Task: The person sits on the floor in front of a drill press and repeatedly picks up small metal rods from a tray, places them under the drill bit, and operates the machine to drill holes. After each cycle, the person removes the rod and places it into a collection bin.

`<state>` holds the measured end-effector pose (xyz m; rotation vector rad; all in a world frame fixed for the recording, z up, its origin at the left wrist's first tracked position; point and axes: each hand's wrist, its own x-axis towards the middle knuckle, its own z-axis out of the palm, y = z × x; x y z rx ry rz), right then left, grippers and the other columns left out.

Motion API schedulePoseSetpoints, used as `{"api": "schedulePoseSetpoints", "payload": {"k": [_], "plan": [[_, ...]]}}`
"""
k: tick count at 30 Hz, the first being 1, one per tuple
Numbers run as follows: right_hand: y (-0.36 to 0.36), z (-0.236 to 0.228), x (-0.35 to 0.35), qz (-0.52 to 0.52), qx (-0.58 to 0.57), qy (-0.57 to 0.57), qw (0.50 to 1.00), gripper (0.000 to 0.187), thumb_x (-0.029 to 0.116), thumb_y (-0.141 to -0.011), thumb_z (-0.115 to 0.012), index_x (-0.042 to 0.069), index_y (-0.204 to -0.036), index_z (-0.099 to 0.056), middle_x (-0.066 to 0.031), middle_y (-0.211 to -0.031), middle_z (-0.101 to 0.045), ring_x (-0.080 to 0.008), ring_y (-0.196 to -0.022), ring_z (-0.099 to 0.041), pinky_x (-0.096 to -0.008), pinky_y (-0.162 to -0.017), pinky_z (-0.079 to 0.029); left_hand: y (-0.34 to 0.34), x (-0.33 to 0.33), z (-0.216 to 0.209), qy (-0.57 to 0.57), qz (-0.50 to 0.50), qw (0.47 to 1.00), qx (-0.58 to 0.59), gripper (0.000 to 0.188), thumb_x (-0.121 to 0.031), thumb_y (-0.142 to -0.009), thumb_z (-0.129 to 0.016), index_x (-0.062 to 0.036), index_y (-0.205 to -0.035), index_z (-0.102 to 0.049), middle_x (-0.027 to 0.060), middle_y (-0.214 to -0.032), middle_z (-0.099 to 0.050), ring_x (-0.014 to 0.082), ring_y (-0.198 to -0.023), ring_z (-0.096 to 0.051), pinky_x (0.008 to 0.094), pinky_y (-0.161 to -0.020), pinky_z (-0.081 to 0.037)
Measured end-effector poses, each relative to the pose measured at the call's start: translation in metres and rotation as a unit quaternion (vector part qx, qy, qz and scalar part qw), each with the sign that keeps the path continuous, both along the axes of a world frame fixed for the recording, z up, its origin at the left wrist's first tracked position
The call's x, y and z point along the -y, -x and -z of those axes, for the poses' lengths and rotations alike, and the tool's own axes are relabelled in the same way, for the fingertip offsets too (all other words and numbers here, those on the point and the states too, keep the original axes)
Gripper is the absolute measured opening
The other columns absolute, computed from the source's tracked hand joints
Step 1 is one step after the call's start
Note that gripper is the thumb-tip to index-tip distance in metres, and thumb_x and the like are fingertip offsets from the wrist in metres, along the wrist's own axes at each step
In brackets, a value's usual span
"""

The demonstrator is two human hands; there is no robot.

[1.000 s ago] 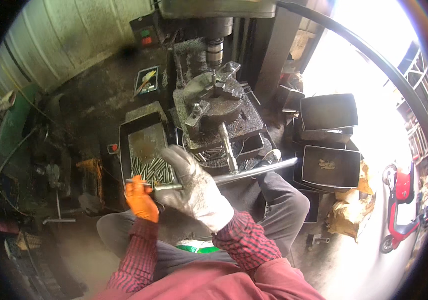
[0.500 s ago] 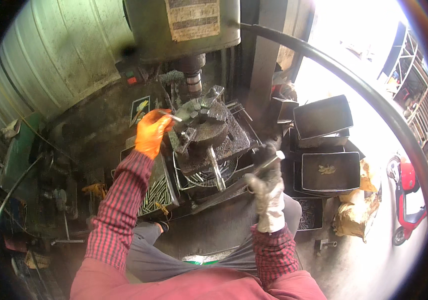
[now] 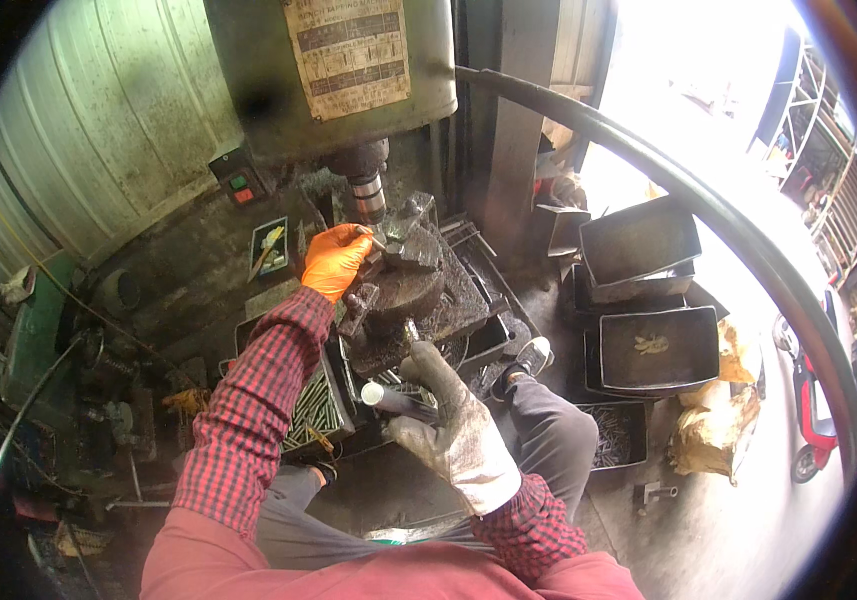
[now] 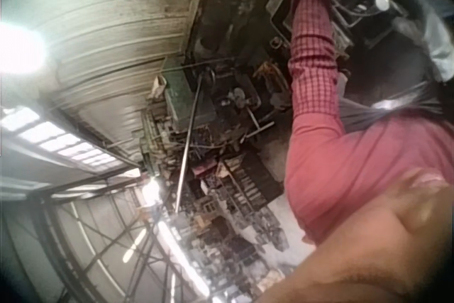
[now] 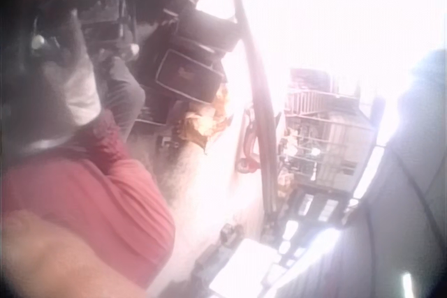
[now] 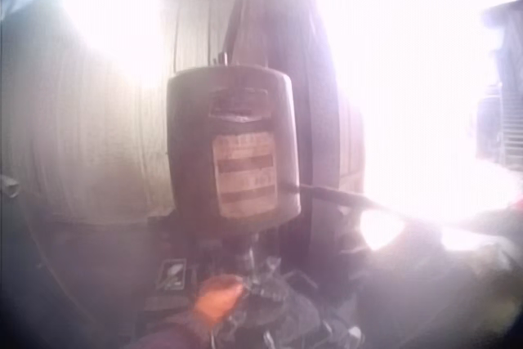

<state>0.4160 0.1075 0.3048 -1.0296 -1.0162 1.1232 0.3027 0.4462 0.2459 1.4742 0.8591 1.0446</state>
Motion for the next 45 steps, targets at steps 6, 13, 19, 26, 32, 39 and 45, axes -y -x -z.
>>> {"api": "schedulePoseSetpoints", "payload": {"k": [6,13,19,26,32,39,45], "plan": [[-0.018,0.031,0.000,0.034,0.277,-0.069,0.958,0.099,0.015,-0.084,-0.092,0.001,-0.164,-0.036,-0.0196,-0.147,-0.058,-0.0299,-0.133,-0.065,-0.0372,-0.105,-0.056,-0.005,0.004,-0.012,-0.210,-0.071,0.955,-0.198,0.024,-0.026,-0.095,-0.080,-0.0067,-0.109,-0.080,0.0003,-0.091,-0.076,0.0098,-0.086,-0.068,0.0304,-0.081,-0.054],[-0.023,0.151,-0.003,0.071,0.309,0.178,0.932,0.085,0.038,-0.086,-0.090,0.003,-0.153,-0.053,-0.0225,-0.133,-0.071,-0.0346,-0.120,-0.071,-0.0392,-0.104,-0.054,-0.004,-0.005,-0.015,-0.102,0.009,0.965,-0.243,0.032,-0.031,-0.097,-0.077,-0.0035,-0.114,-0.078,-0.0009,-0.097,-0.078,0.0070,-0.090,-0.067,0.0277,-0.083,-0.051],[0.029,0.165,0.000,-0.011,0.199,0.238,0.951,0.078,0.067,-0.102,-0.061,0.003,-0.147,-0.062,-0.0156,-0.126,-0.074,-0.0235,-0.115,-0.068,-0.0351,-0.103,-0.052,-0.003,-0.001,-0.020,-0.095,0.007,0.962,-0.255,0.037,-0.033,-0.095,-0.079,-0.0038,-0.117,-0.079,0.0004,-0.096,-0.078,0.0082,-0.089,-0.067,0.0291,-0.084,-0.052],[0.066,0.096,-0.034,-0.235,-0.414,0.042,0.878,0.095,0.067,-0.098,-0.068,0.008,-0.166,-0.038,-0.0146,-0.150,-0.060,-0.0300,-0.138,-0.057,-0.0475,-0.119,-0.044,-0.004,-0.003,-0.016,-0.092,0.005,0.968,-0.234,0.037,-0.031,-0.094,-0.081,-0.0008,-0.115,-0.080,0.0027,-0.098,-0.080,0.0091,-0.092,-0.069,0.0282,-0.087,-0.053],[0.082,0.096,-0.044,-0.170,-0.479,0.209,0.836,0.074,0.050,-0.104,-0.066,0.008,-0.161,-0.044,-0.0169,-0.143,-0.063,-0.0295,-0.129,-0.062,-0.0464,-0.114,-0.048,-0.007,-0.004,-0.013,-0.098,0.002,0.968,-0.231,0.036,-0.030,-0.095,-0.081,-0.0003,-0.116,-0.079,0.0036,-0.099,-0.080,0.0095,-0.091,-0.070,0.0279,-0.086,-0.052],[0.041,0.218,-0.021,0.029,0.225,0.216,0.950,0.061,0.035,-0.099,-0.074,0.008,-0.151,-0.057,-0.0214,-0.141,-0.066,-0.0381,-0.133,-0.062,-0.0432,-0.112,-0.049,-0.008,-0.012,-0.006,-0.116,-0.030,0.950,-0.287,0.034,-0.043,-0.089,-0.076,-0.0164,-0.109,-0.082,0.0097,-0.097,-0.081,0.0278,-0.092,-0.077,0.0390,-0.085,-0.057],[-0.126,0.123,-0.017,0.255,0.689,0.011,0.679,0.049,0.005,-0.076,-0.075,0.014,-0.124,-0.075,-0.0169,-0.135,-0.068,-0.0415,-0.136,-0.055,-0.0598,-0.118,-0.039,-0.009,-0.015,0.000,-0.095,-0.005,0.965,-0.243,0.026,-0.025,-0.095,-0.080,-0.0028,-0.109,-0.081,-0.0007,-0.094,-0.079,0.0076,-0.088,-0.067,0.0280,-0.083,-0.052]]}}
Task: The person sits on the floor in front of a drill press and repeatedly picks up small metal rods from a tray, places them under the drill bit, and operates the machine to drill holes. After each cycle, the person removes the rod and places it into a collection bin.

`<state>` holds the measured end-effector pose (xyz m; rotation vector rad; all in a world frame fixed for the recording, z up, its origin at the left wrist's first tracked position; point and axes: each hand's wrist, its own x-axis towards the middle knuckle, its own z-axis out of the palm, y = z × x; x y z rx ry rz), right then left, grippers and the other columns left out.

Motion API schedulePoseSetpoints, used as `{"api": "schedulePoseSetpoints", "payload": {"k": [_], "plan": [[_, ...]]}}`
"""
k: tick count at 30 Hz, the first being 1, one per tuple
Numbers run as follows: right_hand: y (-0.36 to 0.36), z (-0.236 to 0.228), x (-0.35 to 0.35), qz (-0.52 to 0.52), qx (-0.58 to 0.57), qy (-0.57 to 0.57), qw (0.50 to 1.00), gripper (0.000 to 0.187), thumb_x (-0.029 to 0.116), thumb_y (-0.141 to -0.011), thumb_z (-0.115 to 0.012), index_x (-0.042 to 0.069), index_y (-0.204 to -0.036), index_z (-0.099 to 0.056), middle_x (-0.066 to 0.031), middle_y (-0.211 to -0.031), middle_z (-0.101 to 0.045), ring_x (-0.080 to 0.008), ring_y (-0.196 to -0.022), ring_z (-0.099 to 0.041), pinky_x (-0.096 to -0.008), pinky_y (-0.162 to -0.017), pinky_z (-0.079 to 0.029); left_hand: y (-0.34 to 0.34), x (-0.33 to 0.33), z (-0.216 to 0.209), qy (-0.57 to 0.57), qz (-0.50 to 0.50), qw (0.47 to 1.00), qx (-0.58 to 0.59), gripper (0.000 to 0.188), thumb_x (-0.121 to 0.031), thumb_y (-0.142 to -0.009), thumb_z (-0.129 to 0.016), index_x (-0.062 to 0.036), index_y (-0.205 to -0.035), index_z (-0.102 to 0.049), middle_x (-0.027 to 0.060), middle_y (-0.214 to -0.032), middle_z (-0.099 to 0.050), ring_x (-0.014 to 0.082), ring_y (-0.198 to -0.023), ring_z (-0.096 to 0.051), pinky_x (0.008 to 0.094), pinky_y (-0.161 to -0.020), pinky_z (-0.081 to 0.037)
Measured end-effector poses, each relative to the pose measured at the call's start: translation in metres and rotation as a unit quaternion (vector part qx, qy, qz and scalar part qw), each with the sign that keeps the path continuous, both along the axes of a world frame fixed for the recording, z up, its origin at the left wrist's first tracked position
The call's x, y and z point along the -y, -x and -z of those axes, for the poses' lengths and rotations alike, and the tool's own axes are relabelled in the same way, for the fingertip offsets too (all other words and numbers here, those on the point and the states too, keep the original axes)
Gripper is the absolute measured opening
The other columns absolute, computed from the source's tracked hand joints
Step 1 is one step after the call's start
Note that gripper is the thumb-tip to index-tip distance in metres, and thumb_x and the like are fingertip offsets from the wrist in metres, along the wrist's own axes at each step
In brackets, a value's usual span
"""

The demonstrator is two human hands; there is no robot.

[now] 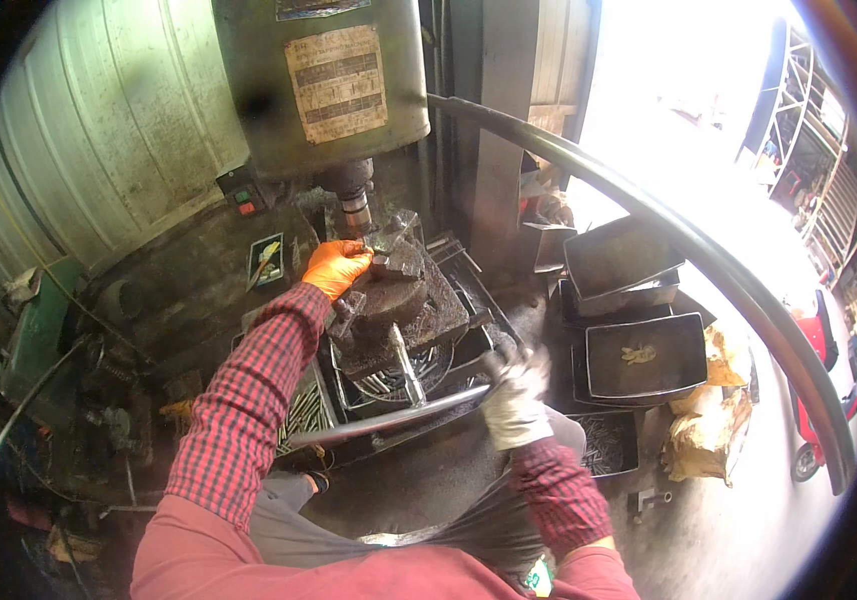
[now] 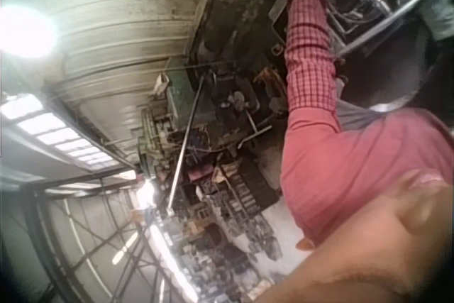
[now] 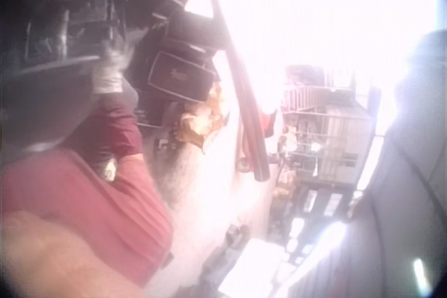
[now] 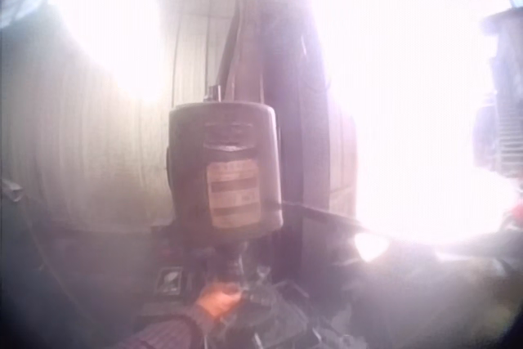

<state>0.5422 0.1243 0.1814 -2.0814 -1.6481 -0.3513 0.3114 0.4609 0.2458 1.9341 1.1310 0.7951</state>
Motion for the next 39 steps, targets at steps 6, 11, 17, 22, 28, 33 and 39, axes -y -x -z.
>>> {"api": "schedulePoseSetpoints", "payload": {"k": [6,11,17,22,28,33,39], "plan": [[0.035,-0.190,-0.007,-0.118,0.184,-0.278,0.935,0.051,0.029,-0.092,-0.076,0.018,-0.139,-0.062,-0.0157,-0.136,-0.059,-0.0409,-0.128,-0.059,-0.0629,-0.115,-0.044,0.003,0.001,0.000,-0.018,-0.010,1.000,0.000,0.031,-0.036,-0.092,-0.077,-0.0102,-0.110,-0.082,0.0076,-0.094,-0.081,0.0183,-0.087,-0.076,0.0353,-0.082,-0.056],[0.093,-0.203,-0.012,-0.320,0.071,-0.117,0.938,0.042,0.014,-0.080,-0.079,0.004,-0.119,-0.067,-0.0154,-0.117,-0.067,-0.0351,-0.111,-0.067,-0.0494,-0.103,-0.053,0.001,0.003,-0.003,-0.072,-0.001,0.997,-0.035,0.033,-0.037,-0.092,-0.077,-0.0091,-0.109,-0.081,0.0094,-0.095,-0.081,0.0192,-0.089,-0.077,0.0358,-0.082,-0.056],[0.053,-0.046,-0.006,-0.257,-0.272,-0.019,0.927,0.091,0.011,-0.072,-0.090,0.002,-0.152,-0.049,-0.0233,-0.149,-0.056,-0.0384,-0.140,-0.056,-0.0451,-0.119,-0.046,0.001,0.008,-0.007,-0.051,0.018,0.999,0.006,0.031,-0.035,-0.091,-0.078,-0.0082,-0.108,-0.081,0.0095,-0.096,-0.081,0.0206,-0.090,-0.078,0.0364,-0.082,-0.056],[0.081,0.088,-0.003,-0.291,-0.672,0.053,0.679,0.114,0.017,-0.081,-0.094,0.004,-0.170,-0.024,-0.0200,-0.171,-0.037,-0.0304,-0.155,-0.041,-0.0399,-0.126,-0.037,0.004,0.007,-0.005,-0.085,0.025,0.996,0.007,0.030,-0.031,-0.091,-0.078,-0.0063,-0.107,-0.080,0.0092,-0.095,-0.081,0.0176,-0.090,-0.077,0.0356,-0.083,-0.056],[0.148,0.036,0.009,-0.311,-0.663,0.246,0.635,0.106,0.028,-0.087,-0.087,0.003,-0.169,-0.026,-0.0222,-0.169,-0.040,-0.0299,-0.158,-0.036,-0.0395,-0.129,-0.029,0.003,0.006,-0.004,-0.060,0.037,0.997,0.028,0.029,-0.029,-0.092,-0.078,-0.0048,-0.108,-0.080,0.0090,-0.095,-0.081,0.0167,-0.088,-0.076,0.0346,-0.083,-0.056],[0.114,-0.098,0.020,-0.394,-0.321,0.013,0.861,0.095,0.020,-0.072,-0.090,0.001,-0.155,-0.048,-0.0271,-0.158,-0.048,-0.0473,-0.147,-0.046,-0.0516,-0.125,-0.038,0.005,0.008,-0.011,-0.041,0.049,0.998,0.018,0.027,-0.026,-0.095,-0.080,-0.0031,-0.109,-0.081,0.0012,-0.096,-0.080,0.0072,-0.091,-0.070,0.0267,-0.085,-0.053],[0.079,-0.036,0.002,-0.167,0.043,0.025,0.985,0.072,0.016,-0.069,-0.086,0.004,-0.135,-0.061,-0.0154,-0.129,-0.064,-0.0370,-0.131,-0.057,-0.0590,-0.118,-0.041,0.005,0.010,-0.017,-0.003,0.049,0.998,0.040,0.029,-0.026,-0.093,-0.081,-0.0030,-0.110,-0.081,0.0028,-0.096,-0.081,0.0086,-0.091,-0.071,0.0284,-0.084,-0.054]]}}
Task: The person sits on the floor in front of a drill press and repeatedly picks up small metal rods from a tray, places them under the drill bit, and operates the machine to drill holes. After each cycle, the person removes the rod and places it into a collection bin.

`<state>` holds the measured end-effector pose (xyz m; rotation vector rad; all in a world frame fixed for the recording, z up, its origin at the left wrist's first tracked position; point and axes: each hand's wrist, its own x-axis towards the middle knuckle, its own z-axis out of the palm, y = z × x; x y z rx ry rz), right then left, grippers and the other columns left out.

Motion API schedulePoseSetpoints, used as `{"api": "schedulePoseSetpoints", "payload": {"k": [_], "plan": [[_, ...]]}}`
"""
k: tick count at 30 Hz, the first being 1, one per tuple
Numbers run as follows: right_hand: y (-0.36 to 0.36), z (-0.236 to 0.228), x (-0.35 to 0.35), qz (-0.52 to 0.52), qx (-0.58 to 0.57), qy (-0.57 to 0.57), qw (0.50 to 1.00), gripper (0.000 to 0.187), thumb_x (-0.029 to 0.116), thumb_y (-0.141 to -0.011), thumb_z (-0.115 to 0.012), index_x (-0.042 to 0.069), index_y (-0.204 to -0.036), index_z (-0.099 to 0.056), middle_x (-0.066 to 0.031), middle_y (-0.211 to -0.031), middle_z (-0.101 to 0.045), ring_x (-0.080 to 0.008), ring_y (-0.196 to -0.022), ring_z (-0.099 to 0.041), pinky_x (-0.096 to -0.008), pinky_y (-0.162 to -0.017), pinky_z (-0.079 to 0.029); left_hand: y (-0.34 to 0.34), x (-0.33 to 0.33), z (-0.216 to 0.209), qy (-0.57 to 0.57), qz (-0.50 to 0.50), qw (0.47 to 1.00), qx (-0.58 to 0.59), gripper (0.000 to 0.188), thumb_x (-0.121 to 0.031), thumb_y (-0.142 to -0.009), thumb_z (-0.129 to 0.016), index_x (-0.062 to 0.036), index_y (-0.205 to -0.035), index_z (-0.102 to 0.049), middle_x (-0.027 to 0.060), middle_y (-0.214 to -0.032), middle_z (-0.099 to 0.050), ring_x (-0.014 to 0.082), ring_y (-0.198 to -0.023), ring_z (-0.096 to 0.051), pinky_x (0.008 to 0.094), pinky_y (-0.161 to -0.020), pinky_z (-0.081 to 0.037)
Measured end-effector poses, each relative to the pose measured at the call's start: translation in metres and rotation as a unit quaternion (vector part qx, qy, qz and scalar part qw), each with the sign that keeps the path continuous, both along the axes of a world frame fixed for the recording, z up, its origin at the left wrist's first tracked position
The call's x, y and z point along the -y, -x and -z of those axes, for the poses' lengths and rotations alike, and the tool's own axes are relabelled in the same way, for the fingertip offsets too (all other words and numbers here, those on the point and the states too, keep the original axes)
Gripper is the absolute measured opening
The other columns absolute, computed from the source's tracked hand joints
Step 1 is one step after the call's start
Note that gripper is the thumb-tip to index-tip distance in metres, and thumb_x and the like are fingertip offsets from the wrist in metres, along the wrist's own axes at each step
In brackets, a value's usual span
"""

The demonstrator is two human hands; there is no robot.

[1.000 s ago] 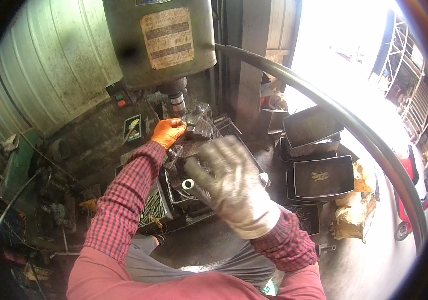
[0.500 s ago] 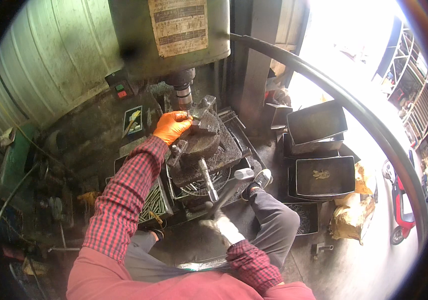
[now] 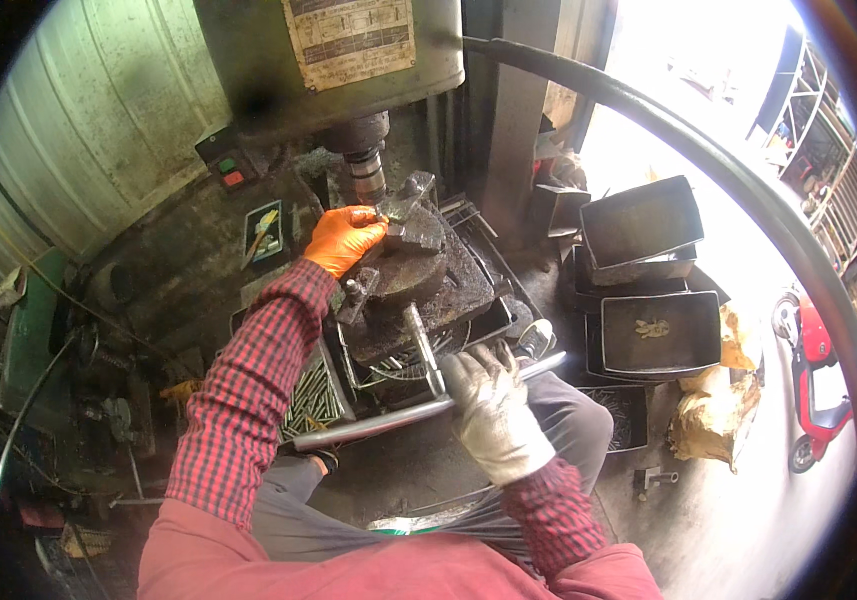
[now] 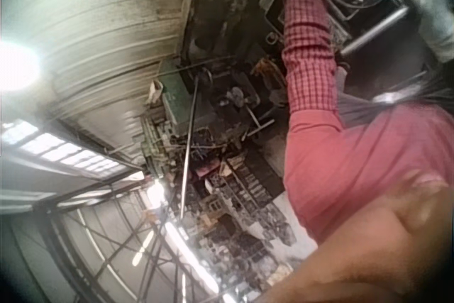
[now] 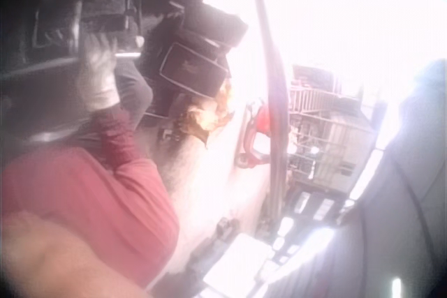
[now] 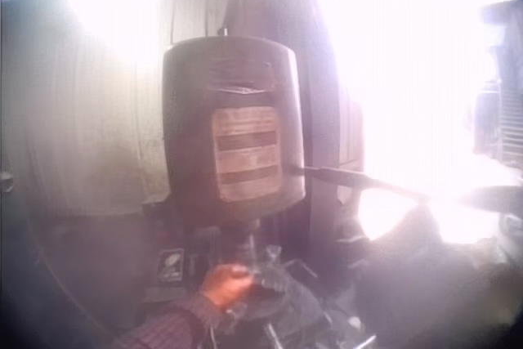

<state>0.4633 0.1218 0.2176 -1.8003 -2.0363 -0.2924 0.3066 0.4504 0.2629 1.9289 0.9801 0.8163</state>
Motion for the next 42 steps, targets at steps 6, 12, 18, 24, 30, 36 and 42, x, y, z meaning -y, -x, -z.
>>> {"api": "schedulePoseSetpoints", "payload": {"k": [6,12,18,24,30,36,42], "plan": [[0.098,0.041,-0.008,-0.128,-0.659,0.185,0.718,0.045,0.025,-0.106,-0.064,0.003,-0.145,-0.056,-0.0157,-0.132,-0.068,-0.0303,-0.130,-0.061,-0.0488,-0.118,-0.044,0.000,0.000,0.000,0.036,0.000,0.999,0.000,0.029,-0.028,-0.092,-0.082,-0.0062,-0.112,-0.082,0.0012,-0.097,-0.081,0.0081,-0.090,-0.070,0.0270,-0.084,-0.053],[0.013,-0.127,-0.002,-0.322,-0.484,-0.013,0.814,0.100,0.060,-0.080,-0.086,-0.002,-0.152,-0.054,-0.0246,-0.156,-0.054,-0.0412,-0.154,-0.042,-0.0538,-0.129,-0.027,-0.001,-0.002,0.000,-0.020,-0.012,0.999,-0.034,0.026,-0.024,-0.092,-0.081,-0.0050,-0.111,-0.082,0.0011,-0.096,-0.080,0.0081,-0.090,-0.070,0.0274,-0.083,-0.053],[0.008,-0.163,-0.018,-0.116,0.201,0.023,0.972,0.050,0.021,-0.075,-0.079,0.001,-0.119,-0.071,-0.0167,-0.113,-0.070,-0.0350,-0.118,-0.066,-0.0584,-0.128,-0.031,0.002,-0.001,0.003,-0.035,0.006,0.999,-0.006,0.037,-0.029,-0.094,-0.080,-0.0019,-0.119,-0.078,0.0121,-0.107,-0.082,0.0178,-0.103,-0.077,0.0334,-0.092,-0.057],[-0.021,-0.134,-0.027,0.050,0.272,0.034,0.960,0.022,0.026,-0.083,-0.074,0.005,-0.075,-0.074,-0.0107,-0.072,-0.067,-0.0293,-0.084,-0.068,-0.0544,-0.116,-0.041,0.055,0.010,0.027,0.018,-0.002,0.978,0.206,0.043,-0.020,-0.100,-0.080,-0.0011,-0.138,-0.070,0.0083,-0.128,-0.074,0.0159,-0.115,-0.069,0.0285,-0.103,-0.054],[-0.085,-0.042,-0.039,0.084,-0.020,-0.181,0.980,0.034,0.030,-0.083,-0.080,0.005,-0.062,-0.069,-0.0157,-0.070,-0.066,-0.0402,-0.073,-0.066,-0.0501,-0.075,-0.055,0.188,-0.021,0.056,-0.143,-0.358,0.916,0.105,0.049,-0.030,-0.101,-0.079,-0.0019,-0.139,-0.069,0.0083,-0.114,-0.071,0.0185,-0.098,-0.068,0.0334,-0.088,-0.055],[-0.102,-0.017,-0.030,0.137,-0.028,-0.069,0.988,0.034,0.027,-0.079,-0.084,0.004,-0.059,-0.068,-0.0205,-0.073,-0.069,-0.0421,-0.082,-0.070,-0.0512,-0.079,-0.055,0.217,-0.051,0.091,-0.094,-0.297,0.949,-0.054,0.069,-0.040,-0.098,-0.079,-0.0121,-0.157,-0.056,0.0175,-0.137,-0.072,0.0294,-0.118,-0.071,0.0407,-0.105,-0.052],[-0.101,-0.014,-0.034,0.139,-0.021,-0.076,0.987,0.035,0.027,-0.079,-0.084,0.004,-0.060,-0.067,-0.0214,-0.077,-0.070,-0.0415,-0.083,-0.070,-0.0511,-0.079,-0.054,0.236,-0.066,0.074,-0.123,-0.287,0.950,0.017,0.035,-0.030,-0.103,-0.071,-0.0070,-0.129,-0.078,0.0159,-0.119,-0.079,0.0293,-0.112,-0.075,0.0387,-0.098,-0.055]]}}
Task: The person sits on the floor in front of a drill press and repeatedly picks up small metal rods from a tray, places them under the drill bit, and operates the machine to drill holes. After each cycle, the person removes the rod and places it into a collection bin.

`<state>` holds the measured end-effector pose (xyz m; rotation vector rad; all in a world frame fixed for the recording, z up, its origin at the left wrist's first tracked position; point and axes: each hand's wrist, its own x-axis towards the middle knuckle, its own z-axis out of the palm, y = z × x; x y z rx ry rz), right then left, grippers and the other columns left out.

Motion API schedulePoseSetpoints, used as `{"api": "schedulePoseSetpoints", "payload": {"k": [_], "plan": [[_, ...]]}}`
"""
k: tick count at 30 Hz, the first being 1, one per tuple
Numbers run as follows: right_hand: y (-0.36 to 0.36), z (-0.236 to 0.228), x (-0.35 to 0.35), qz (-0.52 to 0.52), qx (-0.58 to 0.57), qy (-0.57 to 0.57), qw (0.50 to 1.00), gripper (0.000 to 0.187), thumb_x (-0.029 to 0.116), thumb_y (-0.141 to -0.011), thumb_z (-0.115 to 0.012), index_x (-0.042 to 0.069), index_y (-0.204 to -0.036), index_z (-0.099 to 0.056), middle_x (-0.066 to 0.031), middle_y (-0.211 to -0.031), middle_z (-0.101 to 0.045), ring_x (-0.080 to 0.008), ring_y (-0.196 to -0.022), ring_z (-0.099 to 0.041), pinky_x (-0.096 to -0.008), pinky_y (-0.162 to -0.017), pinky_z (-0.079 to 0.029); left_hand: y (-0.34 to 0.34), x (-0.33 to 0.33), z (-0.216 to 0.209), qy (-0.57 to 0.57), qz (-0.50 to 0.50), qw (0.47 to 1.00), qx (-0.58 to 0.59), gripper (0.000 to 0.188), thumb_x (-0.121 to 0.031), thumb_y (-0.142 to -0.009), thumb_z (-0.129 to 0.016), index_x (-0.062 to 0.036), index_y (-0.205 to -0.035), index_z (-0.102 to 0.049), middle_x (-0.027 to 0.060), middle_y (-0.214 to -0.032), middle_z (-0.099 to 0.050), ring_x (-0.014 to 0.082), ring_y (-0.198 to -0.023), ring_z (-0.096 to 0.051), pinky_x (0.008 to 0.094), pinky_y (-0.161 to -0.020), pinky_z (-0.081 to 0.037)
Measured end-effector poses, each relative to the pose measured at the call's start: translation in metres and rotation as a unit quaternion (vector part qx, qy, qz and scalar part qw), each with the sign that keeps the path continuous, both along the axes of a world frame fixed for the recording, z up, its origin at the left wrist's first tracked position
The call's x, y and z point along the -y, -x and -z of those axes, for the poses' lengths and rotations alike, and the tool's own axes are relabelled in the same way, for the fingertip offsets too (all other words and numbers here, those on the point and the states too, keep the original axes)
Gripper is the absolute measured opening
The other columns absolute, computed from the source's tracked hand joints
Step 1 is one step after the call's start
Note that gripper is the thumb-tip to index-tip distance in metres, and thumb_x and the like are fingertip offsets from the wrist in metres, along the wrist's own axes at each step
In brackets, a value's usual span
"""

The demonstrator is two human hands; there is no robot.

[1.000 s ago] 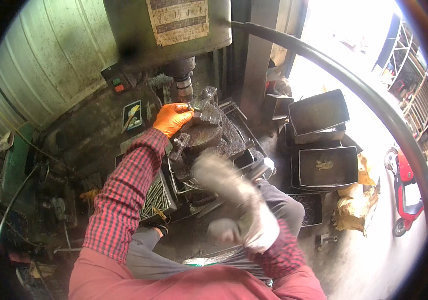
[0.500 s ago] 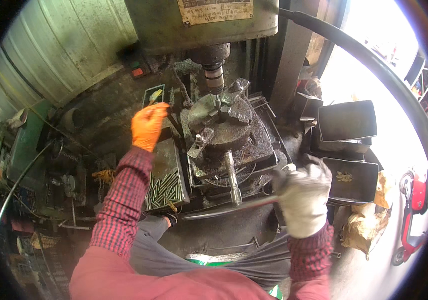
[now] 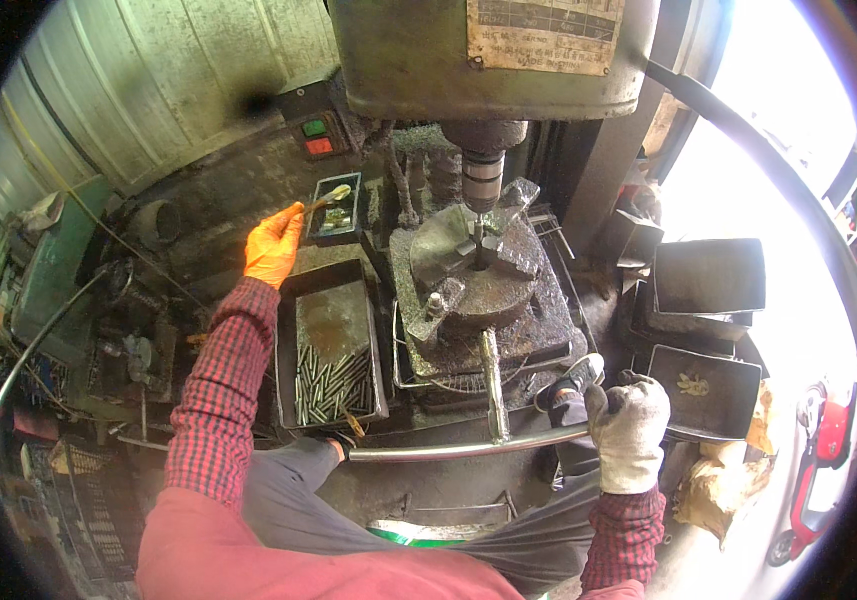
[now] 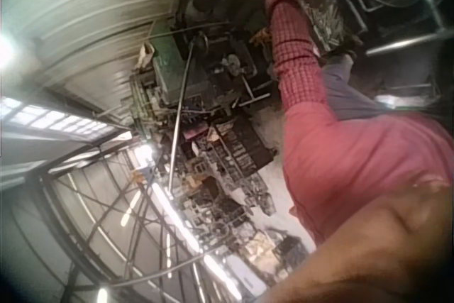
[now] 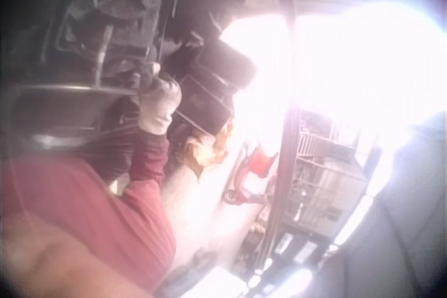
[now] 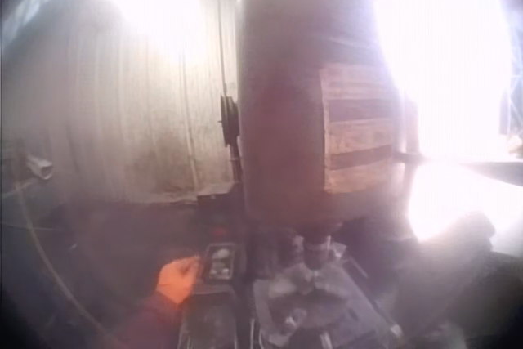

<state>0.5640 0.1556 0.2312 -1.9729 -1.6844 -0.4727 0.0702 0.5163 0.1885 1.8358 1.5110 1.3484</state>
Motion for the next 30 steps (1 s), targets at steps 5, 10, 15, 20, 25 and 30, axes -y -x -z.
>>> {"api": "schedulePoseSetpoints", "payload": {"k": [5,10,15,20,25,30], "plan": [[-0.002,0.002,0.001,0.013,0.010,0.004,1.000,0.038,0.028,-0.079,-0.084,0.004,-0.056,-0.065,-0.0212,-0.069,-0.064,-0.0428,-0.078,-0.066,-0.0515,-0.077,-0.052,0.006,0.015,-0.029,-0.034,-0.009,0.983,-0.180,0.035,-0.032,-0.103,-0.066,-0.0054,-0.122,-0.079,0.0201,-0.113,-0.078,0.0371,-0.109,-0.074,0.0428,-0.096,-0.056],[0.002,-0.006,-0.002,-0.005,0.015,-0.011,1.000,0.038,0.025,-0.081,-0.081,0.005,-0.054,-0.063,-0.0199,-0.062,-0.060,-0.0418,-0.069,-0.064,-0.0499,-0.075,-0.052,-0.009,0.030,-0.045,-0.025,-0.032,0.967,-0.251,0.036,-0.034,-0.101,-0.065,-0.0052,-0.118,-0.079,0.0211,-0.111,-0.077,0.0405,-0.107,-0.073,0.0481,-0.094,-0.056],[0.006,-0.017,-0.001,-0.039,0.014,-0.033,0.999,0.037,0.024,-0.080,-0.081,0.007,-0.052,-0.062,-0.0178,-0.057,-0.057,-0.0414,-0.058,-0.059,-0.0498,-0.069,-0.052,0.007,0.073,-0.066,-0.022,-0.053,0.967,-0.248,0.035,-0.032,-0.103,-0.065,-0.0033,-0.118,-0.079,0.0194,-0.115,-0.078,0.0373,-0.110,-0.074,0.0434,-0.095,-0.056],[0.004,-0.022,0.003,-0.022,0.029,0.023,0.999,0.021,0.028,-0.082,-0.079,0.009,-0.080,-0.071,-0.0155,-0.069,-0.065,-0.0380,-0.068,-0.066,-0.0485,-0.067,-0.053,-0.016,0.125,-0.072,0.114,0.014,0.993,0.016,0.024,-0.019,-0.105,-0.070,-0.0017,-0.118,-0.080,0.0052,-0.107,-0.082,0.0079,-0.078,-0.066,0.0253,-0.071,-0.053],[0.006,-0.025,0.005,-0.035,-0.011,0.020,0.999,0.023,0.027,-0.082,-0.080,0.008,-0.074,-0.069,-0.0156,-0.069,-0.065,-0.0382,-0.068,-0.067,-0.0476,-0.068,-0.054,-0.111,0.146,-0.069,0.064,0.191,0.951,0.235,0.024,-0.016,-0.106,-0.072,-0.0006,-0.124,-0.078,-0.0062,-0.092,-0.070,0.0031,-0.076,-0.057,0.0201,-0.069,-0.047],[0.009,-0.030,0.003,-0.023,-0.004,0.003,1.000,0.038,0.027,-0.085,-0.080,0.005,-0.056,-0.069,-0.0187,-0.060,-0.064,-0.0395,-0.066,-0.068,-0.0470,-0.072,-0.057,-0.154,0.128,-0.078,0.056,0.230,0.941,0.241,0.023,-0.013,-0.106,-0.072,-0.0007,-0.124,-0.078,-0.0035,-0.094,-0.071,0.0044,-0.074,-0.056,0.0205,-0.069,-0.046]]}}
